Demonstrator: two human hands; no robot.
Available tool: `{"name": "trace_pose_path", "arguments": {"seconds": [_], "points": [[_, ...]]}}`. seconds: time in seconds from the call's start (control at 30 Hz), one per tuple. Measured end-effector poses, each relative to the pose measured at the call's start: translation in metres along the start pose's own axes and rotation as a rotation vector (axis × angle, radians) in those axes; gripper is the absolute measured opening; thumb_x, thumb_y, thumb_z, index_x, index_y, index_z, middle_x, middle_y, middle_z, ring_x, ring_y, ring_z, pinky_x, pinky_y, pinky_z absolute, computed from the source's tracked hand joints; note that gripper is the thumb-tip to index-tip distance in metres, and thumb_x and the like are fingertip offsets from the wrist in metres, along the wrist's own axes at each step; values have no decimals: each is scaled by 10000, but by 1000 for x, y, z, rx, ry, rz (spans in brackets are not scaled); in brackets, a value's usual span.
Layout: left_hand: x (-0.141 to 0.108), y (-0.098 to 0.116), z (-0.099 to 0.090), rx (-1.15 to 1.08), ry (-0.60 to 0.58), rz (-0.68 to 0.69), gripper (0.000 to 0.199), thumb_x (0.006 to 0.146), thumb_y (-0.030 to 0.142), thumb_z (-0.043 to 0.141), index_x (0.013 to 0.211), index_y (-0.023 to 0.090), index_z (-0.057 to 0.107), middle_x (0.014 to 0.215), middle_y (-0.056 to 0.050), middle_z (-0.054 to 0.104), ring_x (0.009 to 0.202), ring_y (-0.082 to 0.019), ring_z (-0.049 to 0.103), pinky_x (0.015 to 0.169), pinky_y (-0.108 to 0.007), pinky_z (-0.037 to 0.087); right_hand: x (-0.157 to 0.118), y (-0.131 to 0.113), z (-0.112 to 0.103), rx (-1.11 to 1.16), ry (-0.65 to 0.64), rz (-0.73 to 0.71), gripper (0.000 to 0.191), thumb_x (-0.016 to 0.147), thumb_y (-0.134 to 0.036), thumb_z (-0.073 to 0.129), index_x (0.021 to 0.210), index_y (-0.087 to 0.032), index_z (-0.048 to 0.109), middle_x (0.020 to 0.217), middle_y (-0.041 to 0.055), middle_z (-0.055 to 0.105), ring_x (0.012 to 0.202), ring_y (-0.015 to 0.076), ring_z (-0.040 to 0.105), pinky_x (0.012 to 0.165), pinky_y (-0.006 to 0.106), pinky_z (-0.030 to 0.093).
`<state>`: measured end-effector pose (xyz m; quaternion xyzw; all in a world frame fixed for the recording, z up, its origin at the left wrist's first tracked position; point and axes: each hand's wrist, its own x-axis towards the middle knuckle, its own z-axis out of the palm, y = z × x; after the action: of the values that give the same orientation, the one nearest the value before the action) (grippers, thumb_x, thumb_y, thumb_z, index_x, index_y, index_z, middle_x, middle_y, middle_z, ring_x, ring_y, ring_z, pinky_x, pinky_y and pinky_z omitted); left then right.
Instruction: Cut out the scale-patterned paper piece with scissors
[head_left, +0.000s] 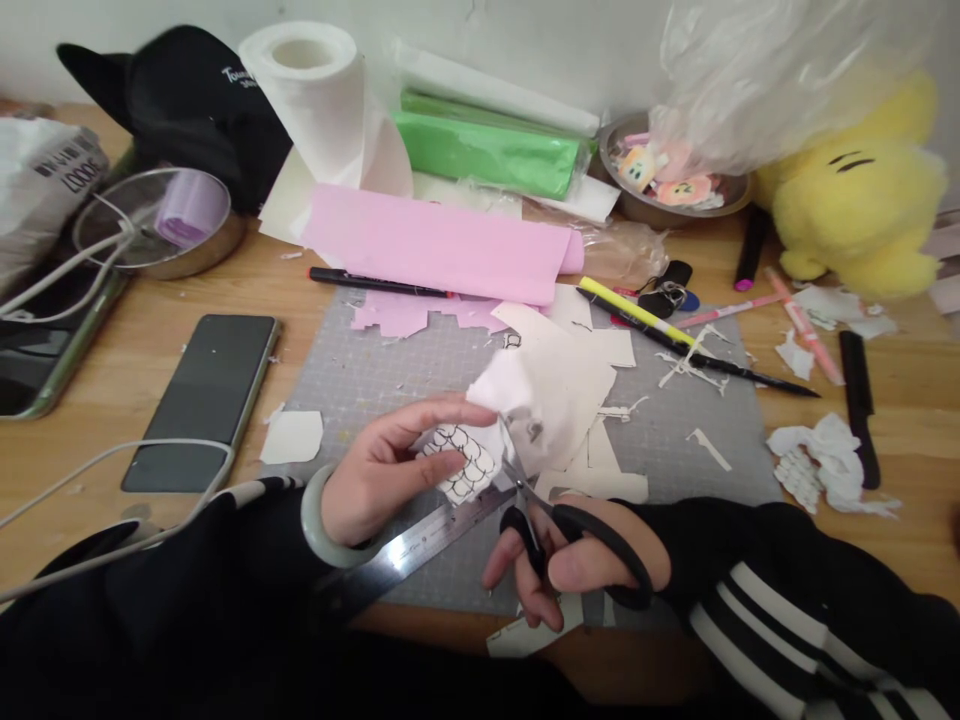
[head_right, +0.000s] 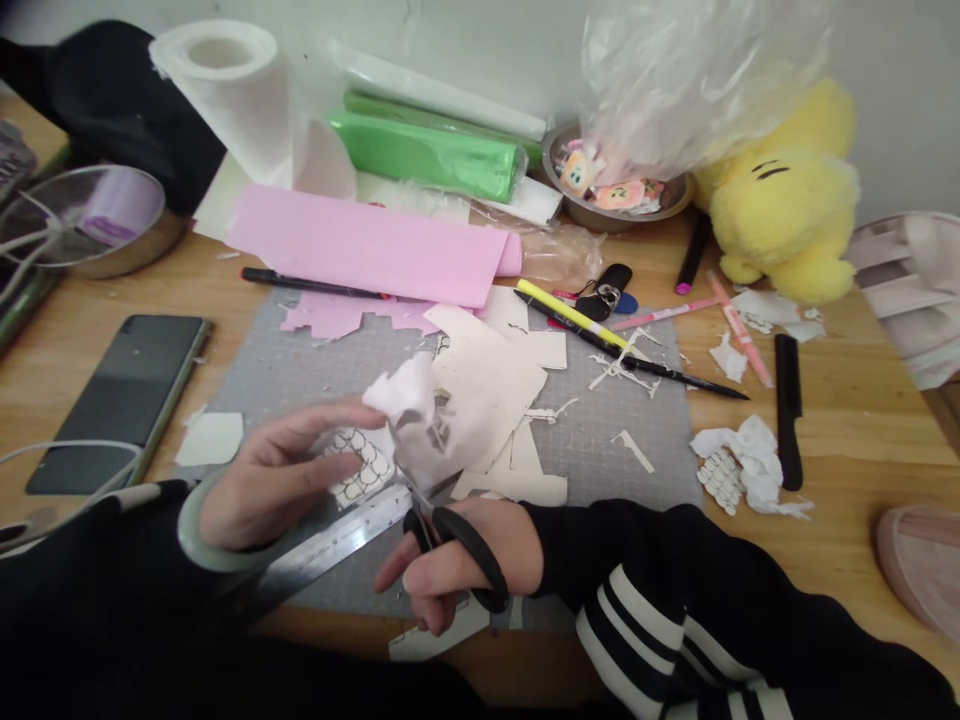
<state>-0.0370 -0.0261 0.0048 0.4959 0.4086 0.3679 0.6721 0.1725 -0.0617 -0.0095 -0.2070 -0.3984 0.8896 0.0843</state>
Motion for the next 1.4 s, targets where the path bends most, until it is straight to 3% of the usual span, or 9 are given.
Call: {"name": "trace_pose_path", "arguments": {"seconds": [0.23,0.37,0.67,0.83,1.07,1.2,1.3,1.4], "points": [[1,3,-1,-187,-66,-156,268,638,126,725,878,244,740,1098,-47,659,918,-206,628,735,-264,523,-1,-3,3,32,18,51,585,678,-569,598,945,-49,575,598,14,510,620,130,518,666,302,429],[0,2,1,-282,-88,-238,344,630,130,732,966,201,711,949,-75,693,722,-173,646,597,-243,525,-2,-3,1,19,20,43,582,698,-576,567,956,-55,585,598,13,508,625,143,530,666,323,436],[1,2,2,-388,-262,-344,433,612,48,731,1022,176,678,744,-43,695,638,-146,642,587,-217,521,2,-2,4,43,36,77,557,662,-548,597,917,-54,571,554,-5,501,565,111,511,636,286,447],[1,1,3,-483,-301,-450,457,594,58,748,1029,168,663,655,-25,687,517,-114,610,486,-179,484,2,-1,8,6,53,100,594,623,-599,609,885,-67,582,554,-5,502,581,106,512,619,250,438],[0,-2,7,-547,-377,-546,393,579,44,755,953,148,692,728,-67,729,609,-159,668,582,-226,524,0,0,6,-90,39,80,620,632,-655,596,855,-76,582,636,11,527,568,79,500,556,216,420],[1,-1,9,-562,-417,-545,364,583,45,757,930,144,706,752,-69,737,637,-155,675,607,-217,521,5,13,13,-101,91,-34,503,702,-610,574,704,-113,504,553,-10,486,533,78,494,521,210,419],[2,0,9,-555,-427,-550,356,579,46,764,916,147,715,746,-63,737,625,-143,670,605,-207,524,8,22,19,-17,206,-105,448,733,-566,576,710,-131,472,503,-52,435,463,51,439,492,206,397],[3,-1,9,-556,-466,-539,350,586,53,765,917,157,716,755,-52,738,642,-134,669,622,-197,525,8,18,19,2,166,-94,425,737,-533,596,715,-127,474,510,-45,446,484,55,449,495,202,382]]}}
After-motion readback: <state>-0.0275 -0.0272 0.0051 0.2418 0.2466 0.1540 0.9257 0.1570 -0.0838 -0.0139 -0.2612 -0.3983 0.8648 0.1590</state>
